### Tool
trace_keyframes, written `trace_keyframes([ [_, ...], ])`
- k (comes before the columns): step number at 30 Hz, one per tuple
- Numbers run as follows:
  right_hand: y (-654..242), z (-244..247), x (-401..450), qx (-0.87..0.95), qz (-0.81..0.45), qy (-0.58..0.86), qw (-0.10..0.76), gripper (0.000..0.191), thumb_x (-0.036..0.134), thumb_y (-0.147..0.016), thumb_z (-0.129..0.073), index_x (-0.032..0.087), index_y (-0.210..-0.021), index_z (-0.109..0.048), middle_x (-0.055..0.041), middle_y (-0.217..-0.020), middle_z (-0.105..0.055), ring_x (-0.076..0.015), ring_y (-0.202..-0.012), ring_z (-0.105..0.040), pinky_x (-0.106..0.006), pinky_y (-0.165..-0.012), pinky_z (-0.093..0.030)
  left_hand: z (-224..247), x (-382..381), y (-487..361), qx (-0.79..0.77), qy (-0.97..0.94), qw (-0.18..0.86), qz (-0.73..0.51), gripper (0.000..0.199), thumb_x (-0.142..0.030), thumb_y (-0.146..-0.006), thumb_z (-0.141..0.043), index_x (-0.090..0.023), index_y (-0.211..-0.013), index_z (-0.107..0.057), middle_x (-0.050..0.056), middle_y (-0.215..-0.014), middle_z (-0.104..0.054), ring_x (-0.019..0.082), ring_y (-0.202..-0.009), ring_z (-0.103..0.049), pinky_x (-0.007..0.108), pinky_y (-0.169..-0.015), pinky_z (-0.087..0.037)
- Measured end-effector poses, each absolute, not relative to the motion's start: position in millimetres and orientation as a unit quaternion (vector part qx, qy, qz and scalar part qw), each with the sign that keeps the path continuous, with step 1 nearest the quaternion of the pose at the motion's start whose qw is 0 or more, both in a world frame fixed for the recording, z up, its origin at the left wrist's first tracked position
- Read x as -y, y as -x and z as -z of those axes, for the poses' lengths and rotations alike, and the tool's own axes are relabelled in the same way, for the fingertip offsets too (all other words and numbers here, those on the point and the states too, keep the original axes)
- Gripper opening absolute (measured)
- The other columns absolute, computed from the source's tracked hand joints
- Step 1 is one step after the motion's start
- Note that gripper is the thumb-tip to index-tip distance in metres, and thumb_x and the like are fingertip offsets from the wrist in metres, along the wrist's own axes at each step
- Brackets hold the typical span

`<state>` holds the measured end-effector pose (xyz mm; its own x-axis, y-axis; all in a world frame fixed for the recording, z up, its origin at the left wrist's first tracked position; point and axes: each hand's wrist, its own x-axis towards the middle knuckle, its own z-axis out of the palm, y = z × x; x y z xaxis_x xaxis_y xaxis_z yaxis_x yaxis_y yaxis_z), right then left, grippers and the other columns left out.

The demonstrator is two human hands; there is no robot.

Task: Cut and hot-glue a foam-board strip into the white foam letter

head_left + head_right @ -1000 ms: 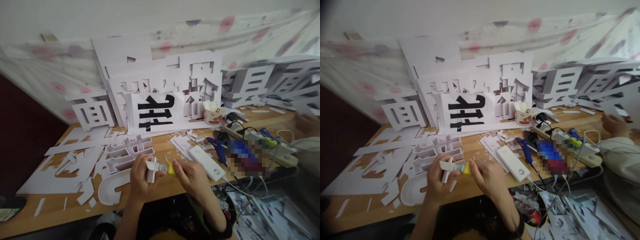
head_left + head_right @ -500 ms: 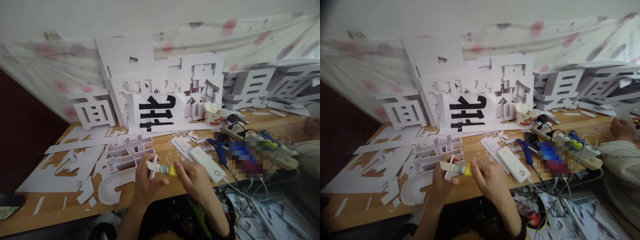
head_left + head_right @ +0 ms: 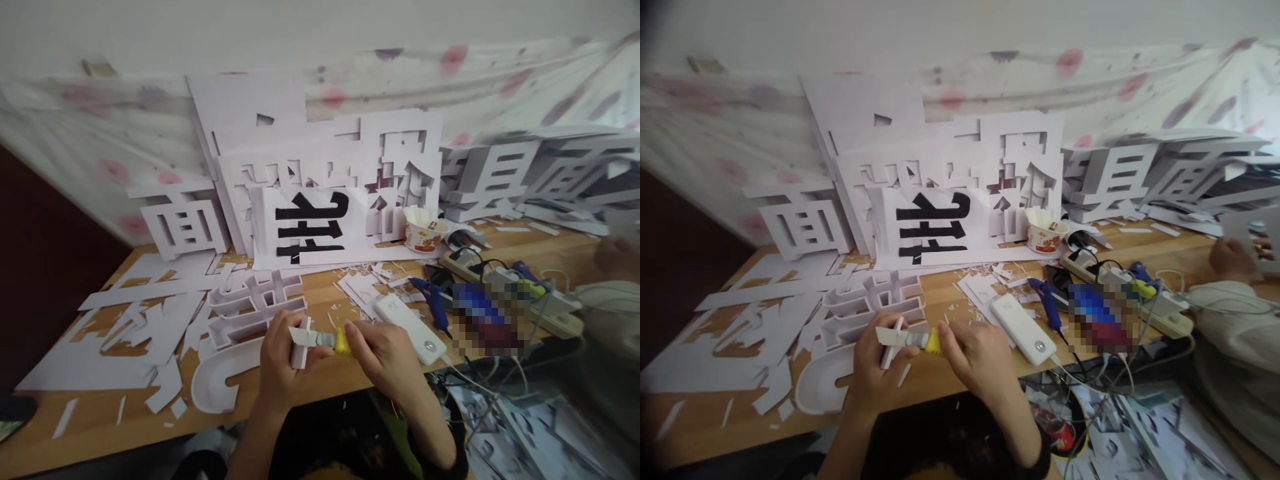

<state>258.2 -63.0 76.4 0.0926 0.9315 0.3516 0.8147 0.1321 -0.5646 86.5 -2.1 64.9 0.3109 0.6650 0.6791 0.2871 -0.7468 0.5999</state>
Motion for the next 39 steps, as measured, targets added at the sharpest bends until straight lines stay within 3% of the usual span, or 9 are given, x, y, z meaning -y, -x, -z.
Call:
trace_keyframes([
  [3, -263, -73, 60, 0.619, -0.07, 0.7, 0.35, 0.056, 0.052, -0.102, -0.029, 0.021, -0.057, -0.042, 0.0008, -0.047, -0.046, -0.0115, -0.045, -0.041, -0.028, -0.052, -0.021, -65, 6, -88, -0.317, -0.781, 0.13, -0.522, 0.01, -0.024, -0.092, -0.061, -0.022, -0.087, -0.053, -0.001, -0.076, -0.055, 0.015, -0.072, -0.054, 0.026, -0.067, -0.044],
  [5, -269, -68, 55, 0.555, -0.075, 0.749, 0.353, 0.059, 0.058, -0.1, -0.025, 0.022, -0.058, -0.044, -0.0008, -0.048, -0.048, -0.0139, -0.047, -0.043, -0.028, -0.052, -0.022, -66, 9, -89, -0.333, -0.771, 0.14, -0.524, 0.012, -0.023, -0.091, -0.062, -0.022, -0.086, -0.052, -0.001, -0.076, -0.054, 0.015, -0.072, -0.053, 0.026, -0.068, -0.044],
  [7, -276, -61, 52, 0.507, -0.102, 0.785, 0.343, 0.059, 0.062, -0.099, -0.023, 0.023, -0.061, -0.046, -0.0022, -0.051, -0.052, -0.0165, -0.051, -0.048, -0.027, -0.052, -0.024, -66, 10, -88, -0.343, -0.767, 0.192, -0.508, 0.021, -0.041, -0.09, -0.063, -0.022, -0.09, -0.053, 0.0, -0.079, -0.053, 0.016, -0.074, -0.053, 0.028, -0.068, -0.044],
  [10, -283, -49, 52, 0.483, -0.139, 0.799, 0.33, 0.052, 0.067, -0.095, -0.034, 0.024, -0.069, -0.049, -0.0015, -0.057, -0.056, -0.0188, -0.056, -0.053, -0.026, -0.053, -0.029, -62, 8, -85, -0.34, -0.766, 0.265, -0.476, 0.05, -0.069, -0.091, -0.042, -0.022, -0.101, -0.058, 0.003, -0.085, -0.056, 0.02, -0.078, -0.054, 0.032, -0.07, -0.046],
  [13, -283, -41, 59, 0.502, -0.164, 0.759, 0.38, 0.053, 0.068, -0.094, -0.035, 0.023, -0.067, -0.044, 0.0013, -0.055, -0.051, -0.0163, -0.055, -0.05, -0.025, -0.052, -0.031, -55, 4, -83, -0.357, -0.762, 0.314, -0.439, 0.058, -0.072, -0.091, -0.035, -0.021, -0.106, -0.06, 0.005, -0.09, -0.06, 0.022, -0.08, -0.057, 0.034, -0.072, -0.047],
  [20, -269, -45, 74, 0.627, -0.196, 0.67, 0.345, 0.054, 0.058, -0.099, -0.034, 0.02, -0.06, -0.043, 0.0033, -0.054, -0.044, -0.011, -0.052, -0.043, -0.026, -0.053, -0.024, -54, 4, -89, -0.367, -0.782, 0.317, -0.392, 0.031, -0.052, -0.087, -0.061, -0.021, -0.092, -0.059, 0.002, -0.083, -0.061, 0.02, -0.076, -0.058, 0.031, -0.068, -0.047],
  [25, -268, -47, 72, 0.616, -0.172, 0.693, 0.333, 0.058, 0.062, -0.098, -0.034, 0.02, -0.06, -0.044, 0.0033, -0.053, -0.042, -0.0104, -0.051, -0.042, -0.026, -0.054, -0.022, -55, 7, -90, -0.354, -0.787, 0.258, -0.435, 0.015, -0.037, -0.091, -0.061, -0.022, -0.089, -0.059, 0.003, -0.084, -0.062, 0.02, -0.081, -0.061, 0.031, -0.074, -0.048],
  [35, -273, -49, 72, 0.638, -0.111, 0.693, 0.316, 0.065, 0.068, -0.097, -0.027, 0.019, -0.058, -0.047, 0.0021, -0.052, -0.043, -0.0107, -0.05, -0.043, -0.027, -0.053, -0.021, -54, -1, -84, -0.288, -0.834, 0.182, -0.434, 0.014, -0.022, -0.086, -0.062, -0.021, -0.099, -0.055, 0.003, -0.087, -0.061, 0.019, -0.081, -0.06, 0.031, -0.072, -0.05],
  [39, -271, -50, 71, 0.645, -0.106, 0.689, 0.314, 0.065, 0.068, -0.097, -0.027, 0.019, -0.059, -0.047, 0.0023, -0.052, -0.043, -0.0106, -0.05, -0.043, -0.026, -0.053, -0.022, -54, 2, -85, -0.323, -0.806, 0.211, -0.449, 0.013, -0.029, -0.087, -0.063, -0.022, -0.096, -0.056, 0.002, -0.085, -0.06, 0.019, -0.079, -0.06, 0.03, -0.071, -0.049],
])
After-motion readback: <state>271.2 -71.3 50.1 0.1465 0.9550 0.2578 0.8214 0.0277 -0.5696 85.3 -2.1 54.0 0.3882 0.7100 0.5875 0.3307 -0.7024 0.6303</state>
